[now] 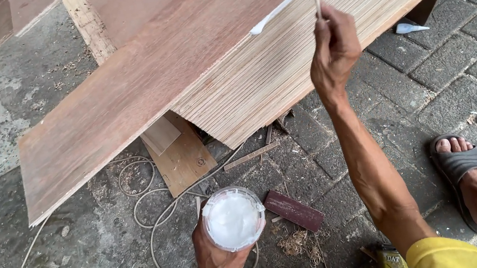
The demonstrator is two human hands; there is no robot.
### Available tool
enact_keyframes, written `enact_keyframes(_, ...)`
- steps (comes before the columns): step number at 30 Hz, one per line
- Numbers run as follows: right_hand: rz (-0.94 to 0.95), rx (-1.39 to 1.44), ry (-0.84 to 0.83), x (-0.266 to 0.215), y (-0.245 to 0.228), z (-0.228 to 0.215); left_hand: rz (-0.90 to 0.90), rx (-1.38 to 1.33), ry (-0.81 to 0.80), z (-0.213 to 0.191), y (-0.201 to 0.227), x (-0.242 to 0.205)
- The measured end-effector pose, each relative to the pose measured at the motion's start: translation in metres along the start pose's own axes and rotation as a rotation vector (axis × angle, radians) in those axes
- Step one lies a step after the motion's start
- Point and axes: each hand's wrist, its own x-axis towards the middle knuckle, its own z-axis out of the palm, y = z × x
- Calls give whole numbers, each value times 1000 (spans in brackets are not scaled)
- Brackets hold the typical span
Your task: Applying white putty or wood filler to the edges of several long wooden boards using a small wooden stick to prepare them for finishing.
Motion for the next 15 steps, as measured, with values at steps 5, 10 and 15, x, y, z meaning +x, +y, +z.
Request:
enact_keyframes(5,6,406,-305,-69,-52,30,291,-162,-57,-10,15,1)
enact_keyframes(10,-189,73,-347,-52,-103,13,310,-34,2,-18,16,-3)
enact_keyframes(15,-93,-176,-173,-28,-79,7,338,-62,13,-19,12,-6)
